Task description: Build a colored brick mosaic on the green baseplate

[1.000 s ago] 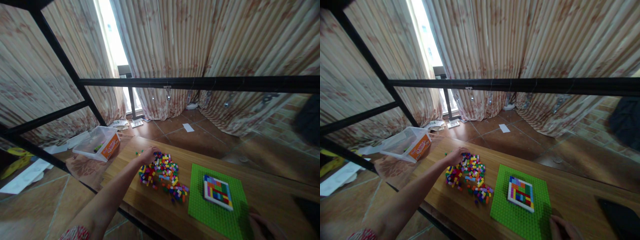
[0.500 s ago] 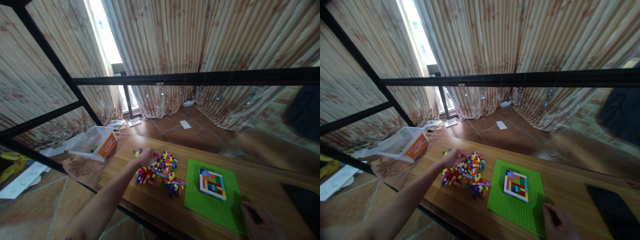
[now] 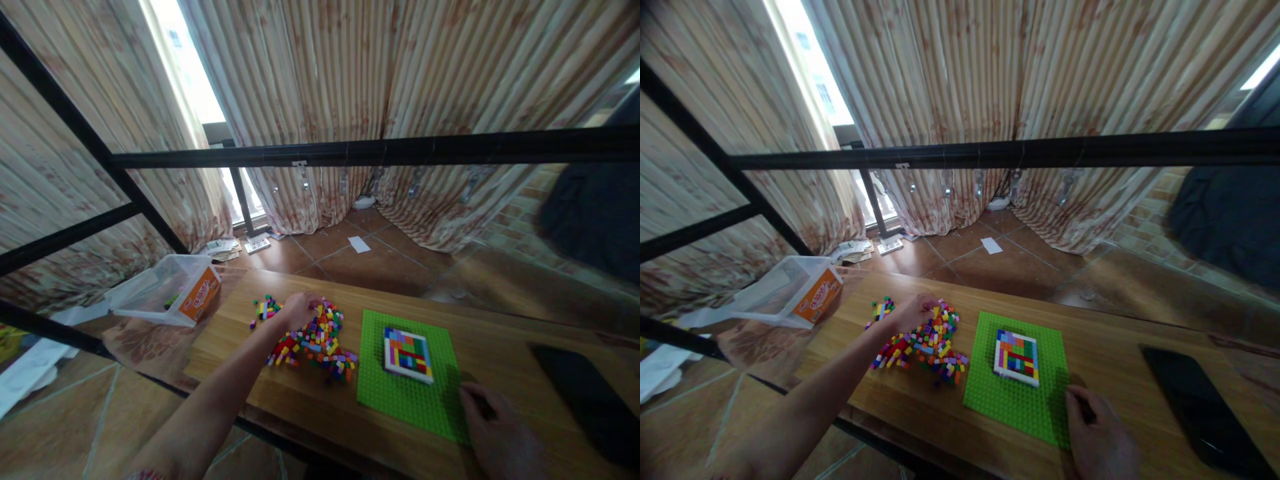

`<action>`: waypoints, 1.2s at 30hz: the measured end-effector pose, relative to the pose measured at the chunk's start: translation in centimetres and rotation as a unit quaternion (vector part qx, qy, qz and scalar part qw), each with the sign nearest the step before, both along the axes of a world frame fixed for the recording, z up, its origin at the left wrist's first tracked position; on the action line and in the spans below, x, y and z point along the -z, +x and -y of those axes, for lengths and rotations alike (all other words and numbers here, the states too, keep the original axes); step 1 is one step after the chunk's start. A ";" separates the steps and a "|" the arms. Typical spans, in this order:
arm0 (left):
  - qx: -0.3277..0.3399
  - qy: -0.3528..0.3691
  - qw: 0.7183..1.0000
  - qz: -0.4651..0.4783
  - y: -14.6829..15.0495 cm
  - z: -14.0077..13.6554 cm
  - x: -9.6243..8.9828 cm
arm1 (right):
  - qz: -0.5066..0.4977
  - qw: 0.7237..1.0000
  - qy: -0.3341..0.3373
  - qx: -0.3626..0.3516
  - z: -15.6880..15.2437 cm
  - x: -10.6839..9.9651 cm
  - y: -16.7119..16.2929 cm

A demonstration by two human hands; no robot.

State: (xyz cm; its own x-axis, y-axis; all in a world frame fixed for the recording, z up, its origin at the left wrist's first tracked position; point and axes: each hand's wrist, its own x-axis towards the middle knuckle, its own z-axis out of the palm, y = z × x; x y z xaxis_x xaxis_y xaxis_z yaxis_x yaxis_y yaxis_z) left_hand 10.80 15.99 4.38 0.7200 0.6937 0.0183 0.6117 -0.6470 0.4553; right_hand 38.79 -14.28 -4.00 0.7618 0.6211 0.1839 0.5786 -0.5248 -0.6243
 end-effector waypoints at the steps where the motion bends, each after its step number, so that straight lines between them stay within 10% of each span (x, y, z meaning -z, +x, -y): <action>1: -0.002 0.000 1.000 0.003 -0.2 0.0 -0.2 | 0.002 1.000 0.001 -0.003 0.0 0.0 -0.1; 7: -0.011 -0.018 0.994 0.109 -1.1 2.3 -2.6 | -0.008 0.999 0.043 -0.008 -0.3 -0.5 -0.2; 13: -0.056 -0.197 0.943 0.263 -1.9 12.1 -2.8 | -0.113 0.983 0.145 0.030 -0.3 -4.6 -4.0; 18: -0.047 -0.315 0.909 0.268 -1.1 19.3 -1.0 | -0.225 0.937 0.138 -0.227 -1.0 -8.2 -12.2; 27: -0.081 -0.506 0.802 0.306 -1.1 20.6 -1.1 | -0.419 0.866 0.156 -0.225 -1.5 -8.3 -15.4; 33: -0.133 -0.291 0.902 0.289 -2.5 18.5 0.0 | -0.597 0.767 0.205 -0.116 -1.9 -7.6 -14.5; 36: -0.141 -0.136 0.954 0.227 -4.0 16.7 1.6 | -0.588 0.774 0.201 -0.121 -2.3 -7.0 -14.5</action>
